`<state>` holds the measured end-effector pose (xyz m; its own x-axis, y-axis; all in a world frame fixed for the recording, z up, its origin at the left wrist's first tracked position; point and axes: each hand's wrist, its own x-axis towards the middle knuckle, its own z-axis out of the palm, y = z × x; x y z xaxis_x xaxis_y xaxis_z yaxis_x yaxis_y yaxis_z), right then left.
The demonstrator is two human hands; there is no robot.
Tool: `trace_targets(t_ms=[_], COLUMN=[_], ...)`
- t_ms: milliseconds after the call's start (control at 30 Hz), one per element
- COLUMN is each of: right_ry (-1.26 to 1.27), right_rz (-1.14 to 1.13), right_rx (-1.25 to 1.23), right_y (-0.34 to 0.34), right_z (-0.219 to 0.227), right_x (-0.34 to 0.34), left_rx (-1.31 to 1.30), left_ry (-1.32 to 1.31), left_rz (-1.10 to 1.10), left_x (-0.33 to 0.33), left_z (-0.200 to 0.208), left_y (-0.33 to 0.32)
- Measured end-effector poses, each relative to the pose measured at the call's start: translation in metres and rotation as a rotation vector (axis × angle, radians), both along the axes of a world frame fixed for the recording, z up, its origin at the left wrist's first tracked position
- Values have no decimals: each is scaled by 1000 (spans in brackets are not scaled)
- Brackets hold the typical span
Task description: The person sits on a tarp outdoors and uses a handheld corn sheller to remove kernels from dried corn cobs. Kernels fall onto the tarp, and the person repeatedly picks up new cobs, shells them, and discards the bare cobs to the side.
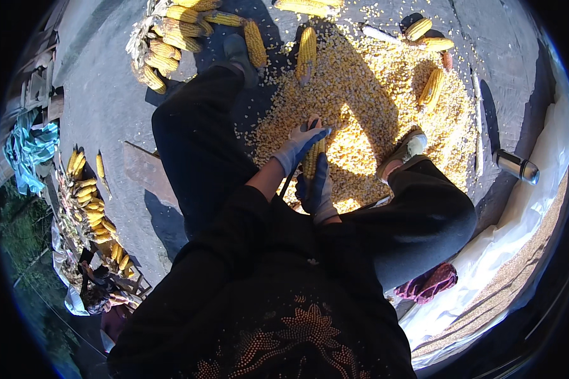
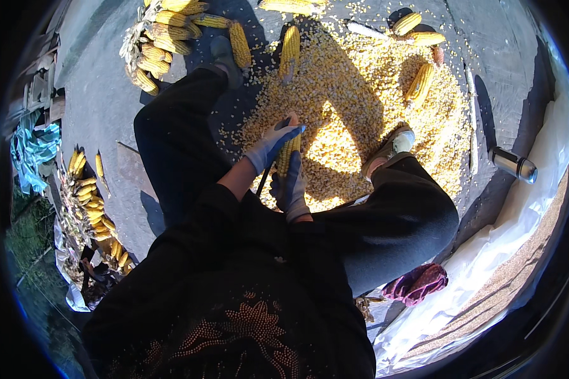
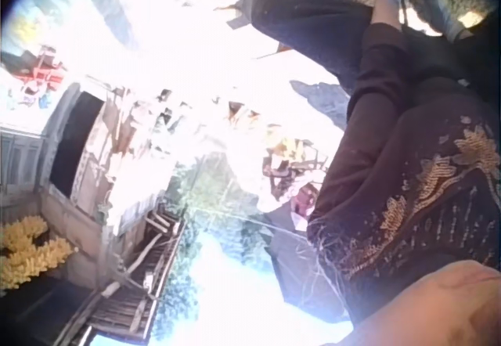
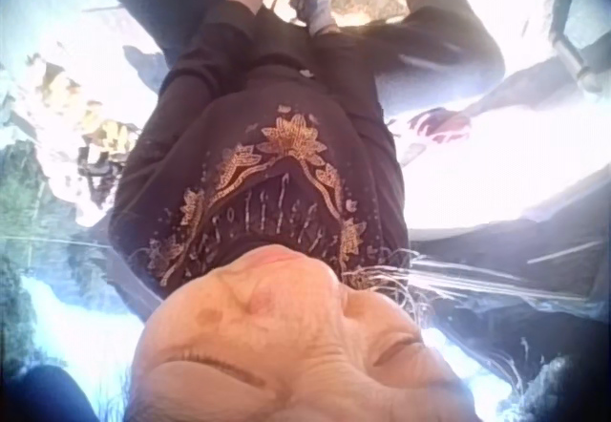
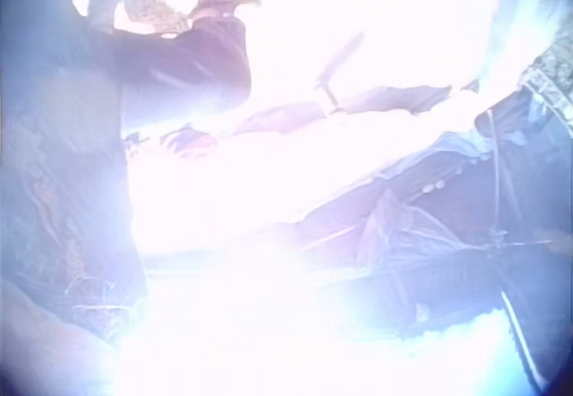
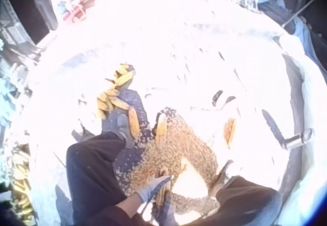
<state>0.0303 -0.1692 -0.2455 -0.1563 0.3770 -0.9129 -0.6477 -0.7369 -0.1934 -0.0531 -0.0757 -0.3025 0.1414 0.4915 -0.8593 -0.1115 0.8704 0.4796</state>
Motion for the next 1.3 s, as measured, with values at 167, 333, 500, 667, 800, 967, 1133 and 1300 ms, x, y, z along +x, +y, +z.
trace_targets(t_ms=[167,333,500,667,800,967,1133,1300], right_ry=[430,-90,-293,336,141,-165,-743,78], right_rz=[-174,-19,85,-26,-55,207,626,134], right_rx=[55,32,0,77,79,135,255,47], right_y=[-3,-2,3,-11,-6,-3,-5,-11], right_z=[25,-2,0,22,32,-1,-22,28], right_x=[20,1,-6,27,19,14,2,26], left_rx=[-29,-51,-23,54,-36,-69,-79,98], left_ry=[-42,-221,-119,-34,-199,-392,-131,-22], left_rz=[91,115,102,148,71,116,145,31], left_x=[-2,-2,-2,-2,-6,-4,2,-7], left_z=[2,22,10,1,1,30,29,4], left_y=[-1,2,-2,1,-1,2,1,0])
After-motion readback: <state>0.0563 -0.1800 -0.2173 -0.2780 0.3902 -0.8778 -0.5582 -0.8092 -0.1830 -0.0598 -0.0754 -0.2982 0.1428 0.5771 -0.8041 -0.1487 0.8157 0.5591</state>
